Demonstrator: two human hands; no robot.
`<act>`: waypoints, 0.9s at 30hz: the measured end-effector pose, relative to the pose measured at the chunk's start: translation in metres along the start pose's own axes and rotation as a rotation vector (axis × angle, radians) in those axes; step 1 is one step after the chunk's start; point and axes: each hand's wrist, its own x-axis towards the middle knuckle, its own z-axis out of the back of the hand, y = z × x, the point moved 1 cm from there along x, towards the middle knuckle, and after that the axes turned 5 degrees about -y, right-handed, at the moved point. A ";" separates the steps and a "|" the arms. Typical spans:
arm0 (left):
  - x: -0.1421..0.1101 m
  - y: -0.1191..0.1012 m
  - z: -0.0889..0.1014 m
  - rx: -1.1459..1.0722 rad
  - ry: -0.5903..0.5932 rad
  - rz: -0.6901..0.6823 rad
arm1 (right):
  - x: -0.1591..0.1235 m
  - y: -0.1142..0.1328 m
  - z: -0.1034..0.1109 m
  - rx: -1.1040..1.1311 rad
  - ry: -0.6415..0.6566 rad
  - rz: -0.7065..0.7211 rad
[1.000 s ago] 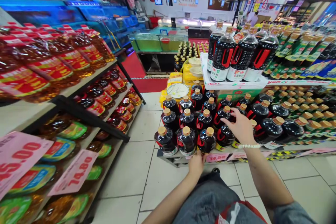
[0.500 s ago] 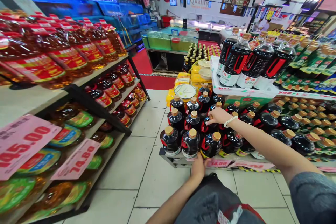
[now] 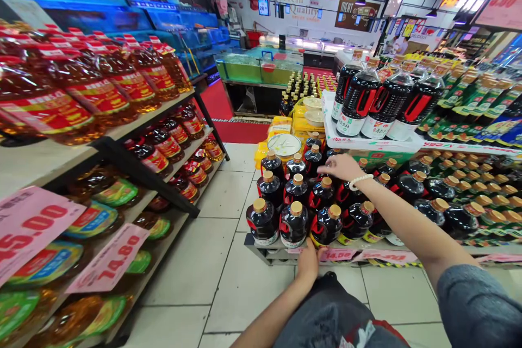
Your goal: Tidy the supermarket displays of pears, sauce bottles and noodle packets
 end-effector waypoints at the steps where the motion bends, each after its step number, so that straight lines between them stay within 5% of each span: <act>1: -0.001 0.000 0.000 0.007 -0.001 -0.002 | 0.005 -0.007 0.007 -0.008 -0.059 -0.061; 7: -0.006 -0.002 0.001 0.049 -0.010 -0.007 | 0.026 -0.027 -0.004 -0.105 0.112 -0.153; 14: -0.006 -0.005 0.003 0.107 -0.013 0.012 | 0.039 -0.016 -0.034 -0.112 0.020 -0.319; 27: -0.010 -0.004 0.023 0.121 -0.046 -0.089 | 0.025 -0.016 -0.023 -0.110 0.022 -0.393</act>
